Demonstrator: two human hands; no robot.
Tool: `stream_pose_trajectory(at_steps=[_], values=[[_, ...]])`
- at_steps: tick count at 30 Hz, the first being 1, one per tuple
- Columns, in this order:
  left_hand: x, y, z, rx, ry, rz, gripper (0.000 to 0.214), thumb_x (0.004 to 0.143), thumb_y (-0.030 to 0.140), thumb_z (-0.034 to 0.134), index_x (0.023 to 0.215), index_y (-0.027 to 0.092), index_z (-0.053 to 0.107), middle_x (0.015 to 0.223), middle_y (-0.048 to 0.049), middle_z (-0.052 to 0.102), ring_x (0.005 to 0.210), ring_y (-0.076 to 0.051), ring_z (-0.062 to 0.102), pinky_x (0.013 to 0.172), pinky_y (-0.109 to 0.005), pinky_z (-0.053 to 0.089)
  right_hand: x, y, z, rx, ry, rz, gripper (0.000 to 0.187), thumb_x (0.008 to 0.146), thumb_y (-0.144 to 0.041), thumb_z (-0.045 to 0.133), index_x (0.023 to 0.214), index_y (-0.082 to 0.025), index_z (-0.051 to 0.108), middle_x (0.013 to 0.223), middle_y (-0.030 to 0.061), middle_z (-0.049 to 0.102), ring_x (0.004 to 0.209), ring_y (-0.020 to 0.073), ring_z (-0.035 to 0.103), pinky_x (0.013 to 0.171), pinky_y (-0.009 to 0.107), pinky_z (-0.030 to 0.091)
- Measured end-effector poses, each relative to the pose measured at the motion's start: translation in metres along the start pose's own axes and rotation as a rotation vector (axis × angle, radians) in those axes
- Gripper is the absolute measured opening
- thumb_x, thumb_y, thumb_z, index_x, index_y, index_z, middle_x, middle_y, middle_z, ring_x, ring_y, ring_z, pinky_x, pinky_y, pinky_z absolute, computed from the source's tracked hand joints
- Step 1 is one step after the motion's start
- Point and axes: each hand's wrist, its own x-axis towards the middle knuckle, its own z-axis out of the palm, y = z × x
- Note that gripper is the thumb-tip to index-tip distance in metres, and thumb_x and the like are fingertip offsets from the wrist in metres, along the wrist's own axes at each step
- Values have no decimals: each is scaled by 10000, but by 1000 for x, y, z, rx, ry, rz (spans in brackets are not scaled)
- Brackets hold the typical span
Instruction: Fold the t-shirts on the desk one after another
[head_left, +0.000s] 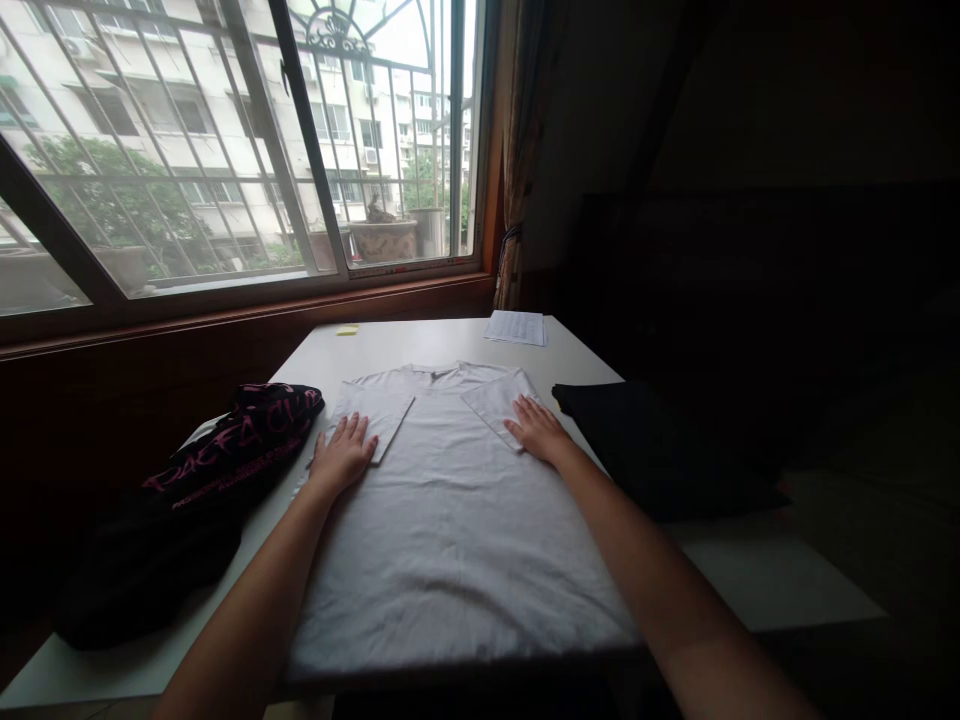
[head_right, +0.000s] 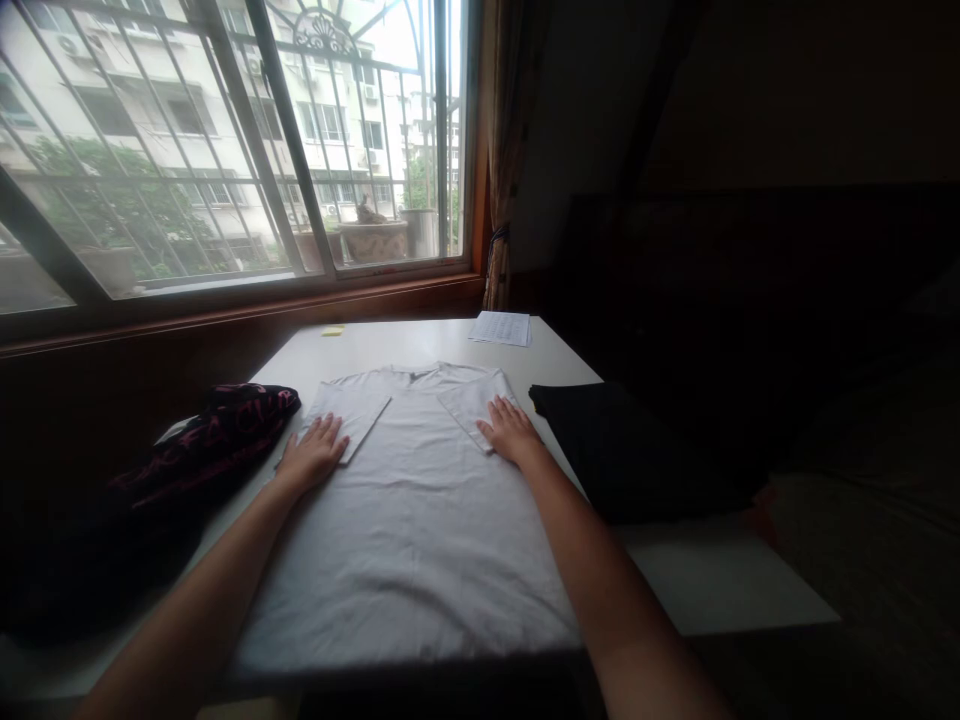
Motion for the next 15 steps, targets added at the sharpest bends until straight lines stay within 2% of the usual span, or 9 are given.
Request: stream_pose_trajectory(at_steps=[15], values=[[-2, 1, -2, -2, -3, -5, 672, 1036, 540, 163, 1623, 225, 256, 1710, -54, 157, 1583, -263, 113, 1229, -599, 169, 1, 2, 3, -2, 6, -1, 811, 1018, -644, 155, 1635, -121, 212, 1717, 94, 112, 1579, 225, 84, 1271, 397, 68]])
